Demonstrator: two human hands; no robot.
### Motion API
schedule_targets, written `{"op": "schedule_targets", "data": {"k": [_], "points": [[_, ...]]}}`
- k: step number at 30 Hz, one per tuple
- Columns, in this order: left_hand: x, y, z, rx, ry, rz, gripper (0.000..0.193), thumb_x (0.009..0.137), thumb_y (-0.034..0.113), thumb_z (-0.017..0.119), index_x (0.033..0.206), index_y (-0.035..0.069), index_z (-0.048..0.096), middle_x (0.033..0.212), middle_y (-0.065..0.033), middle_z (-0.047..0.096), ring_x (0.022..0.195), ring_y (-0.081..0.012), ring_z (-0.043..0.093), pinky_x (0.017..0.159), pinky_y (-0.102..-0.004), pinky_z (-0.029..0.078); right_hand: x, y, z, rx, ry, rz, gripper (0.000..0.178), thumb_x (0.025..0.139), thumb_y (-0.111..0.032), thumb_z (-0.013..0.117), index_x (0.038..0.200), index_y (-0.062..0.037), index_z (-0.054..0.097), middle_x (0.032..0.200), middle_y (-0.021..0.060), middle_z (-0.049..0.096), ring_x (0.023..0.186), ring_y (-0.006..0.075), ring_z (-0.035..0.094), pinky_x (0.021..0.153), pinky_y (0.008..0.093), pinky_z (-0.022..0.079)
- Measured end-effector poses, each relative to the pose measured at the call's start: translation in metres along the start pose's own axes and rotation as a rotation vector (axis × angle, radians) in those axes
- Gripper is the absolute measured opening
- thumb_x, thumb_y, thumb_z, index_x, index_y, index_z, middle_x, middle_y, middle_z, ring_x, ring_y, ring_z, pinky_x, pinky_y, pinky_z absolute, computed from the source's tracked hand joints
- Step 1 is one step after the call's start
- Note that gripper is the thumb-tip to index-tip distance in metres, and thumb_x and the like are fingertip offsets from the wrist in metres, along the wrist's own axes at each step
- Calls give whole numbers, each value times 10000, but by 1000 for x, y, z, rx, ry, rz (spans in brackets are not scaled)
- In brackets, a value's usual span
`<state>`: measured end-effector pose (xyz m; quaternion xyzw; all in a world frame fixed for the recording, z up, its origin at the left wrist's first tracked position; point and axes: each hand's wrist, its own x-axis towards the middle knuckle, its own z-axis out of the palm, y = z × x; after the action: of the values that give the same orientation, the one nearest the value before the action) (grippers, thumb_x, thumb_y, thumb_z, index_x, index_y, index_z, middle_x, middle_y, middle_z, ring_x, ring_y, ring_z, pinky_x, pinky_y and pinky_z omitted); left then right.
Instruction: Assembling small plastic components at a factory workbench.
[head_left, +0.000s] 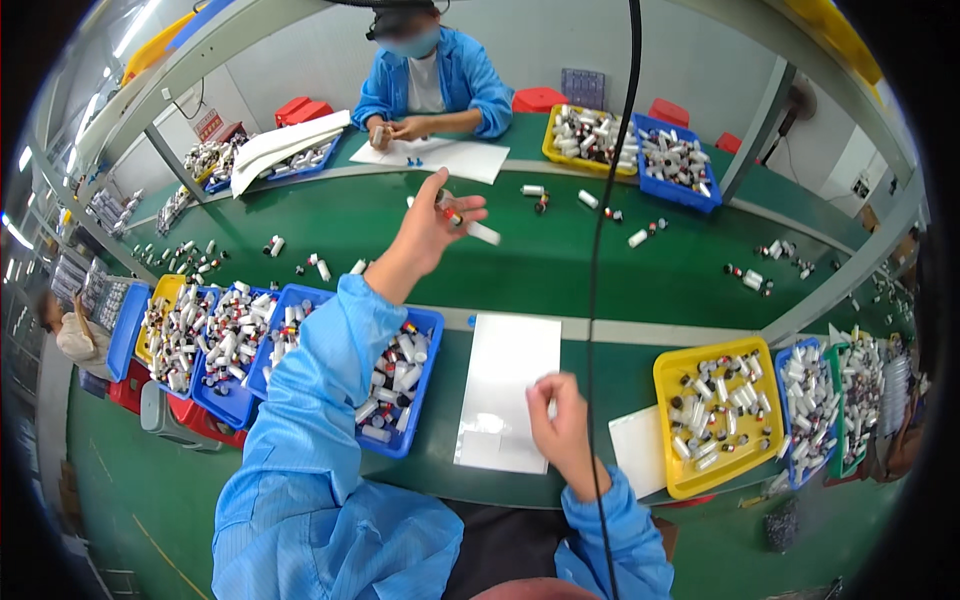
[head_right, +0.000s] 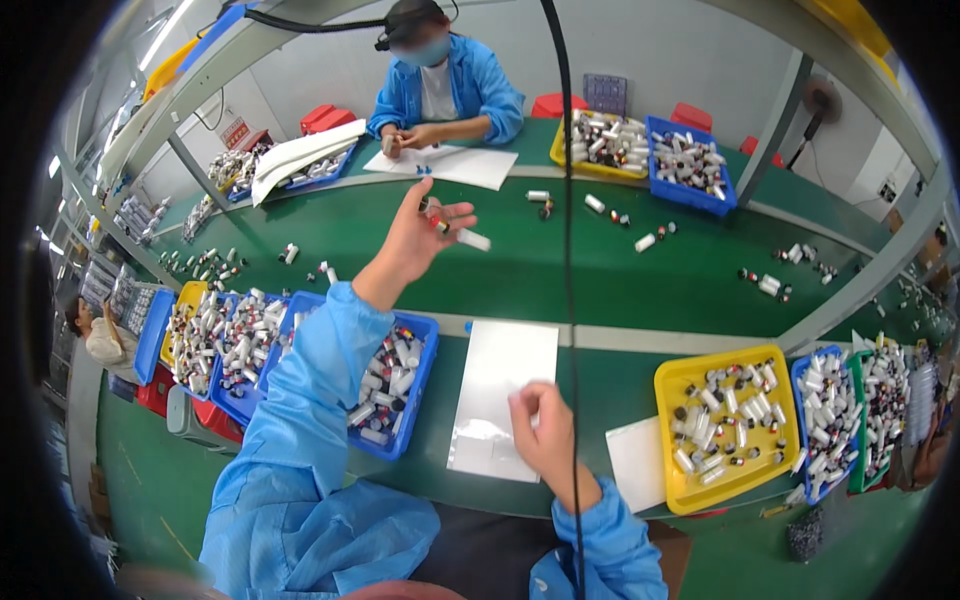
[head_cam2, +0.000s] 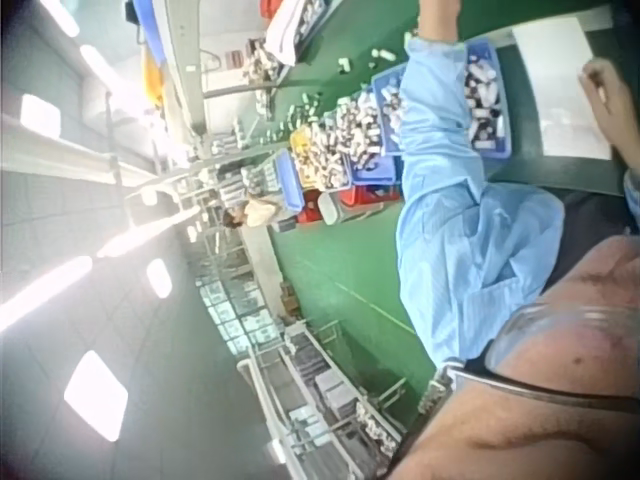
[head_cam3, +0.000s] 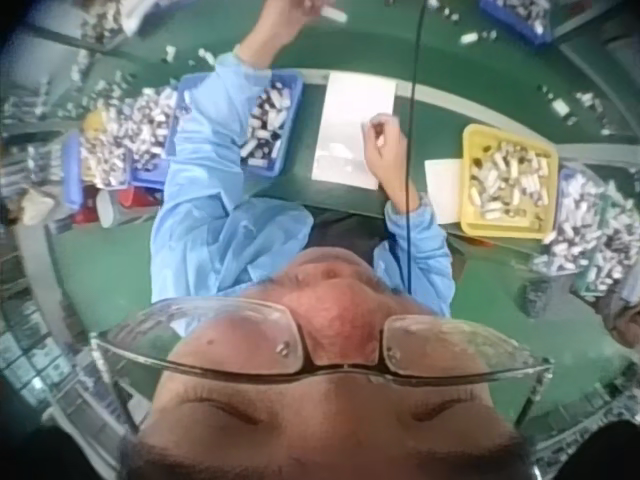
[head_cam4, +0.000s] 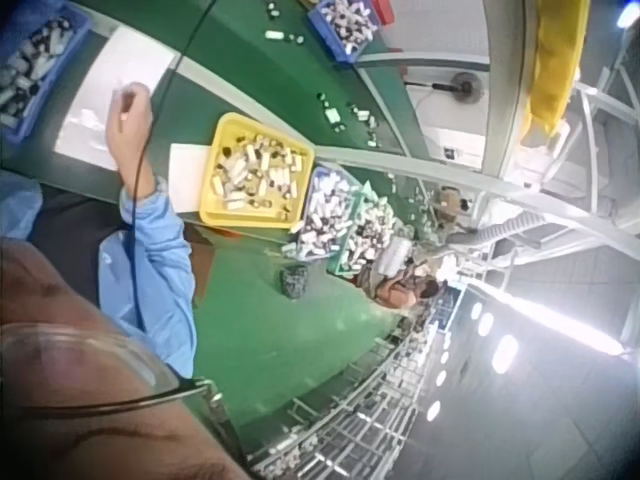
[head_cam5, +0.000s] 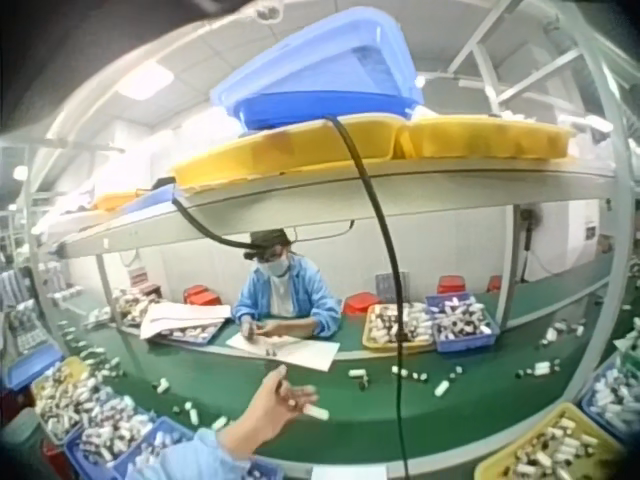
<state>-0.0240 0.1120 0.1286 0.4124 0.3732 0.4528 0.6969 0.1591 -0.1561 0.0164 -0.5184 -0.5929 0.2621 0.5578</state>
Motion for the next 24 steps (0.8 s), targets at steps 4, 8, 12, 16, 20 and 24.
{"op": "schedule_targets", "data": {"k": [4,8,12,16,20,24], "points": [[-65,-43,22,-490,-149,-353,578,976,573,502,613,124,484,1138,-183,678,1175,-376,614,988,-466,484,41,-4,31,-30,225,-280,544,832,-82,770,1270,20,464,1108,164,597,981,270,618,835,350,498],[-96,-91,31,-607,-160,-484,568,969,577,522,666,97,530,1214,-206,633,1202,-362,577,1012,-488,472,38,22,48,172,83,-149,671,841,25,735,1389,6,348,1128,158,590,1011,224,621,928,342,483],[-98,-111,20,-560,-201,-510,618,961,654,462,710,94,538,1271,-202,603,1190,-352,561,1011,-516,462,32,35,42,279,112,-110,636,860,94,673,1394,-5,343,1142,139,599,1073,204,608,970,340,475],[-101,-97,16,-533,-382,-486,667,973,699,360,727,108,546,1282,-187,608,1153,-379,592,958,-541,505,39,29,25,414,221,-99,690,855,124,628,1424,-31,269,1208,149,573,1159,213,556,1016,362,447],[-99,-106,15,-296,-570,-519,511,1014,562,437,985,74,587,1244,-161,607,1002,-345,695,829,-421,583,43,39,7,502,278,-115,661,865,136,569,1424,-76,286,1233,167,551,1141,216,547,944,358,503],[-105,-129,19,18,-634,-493,448,1050,377,492,1339,36,468,1157,-91,585,899,-248,710,824,-336,559,49,28,10,603,69,87,720,845,107,567,1484,-57,282,1278,151,551,1140,211,550,920,338,528]]}}
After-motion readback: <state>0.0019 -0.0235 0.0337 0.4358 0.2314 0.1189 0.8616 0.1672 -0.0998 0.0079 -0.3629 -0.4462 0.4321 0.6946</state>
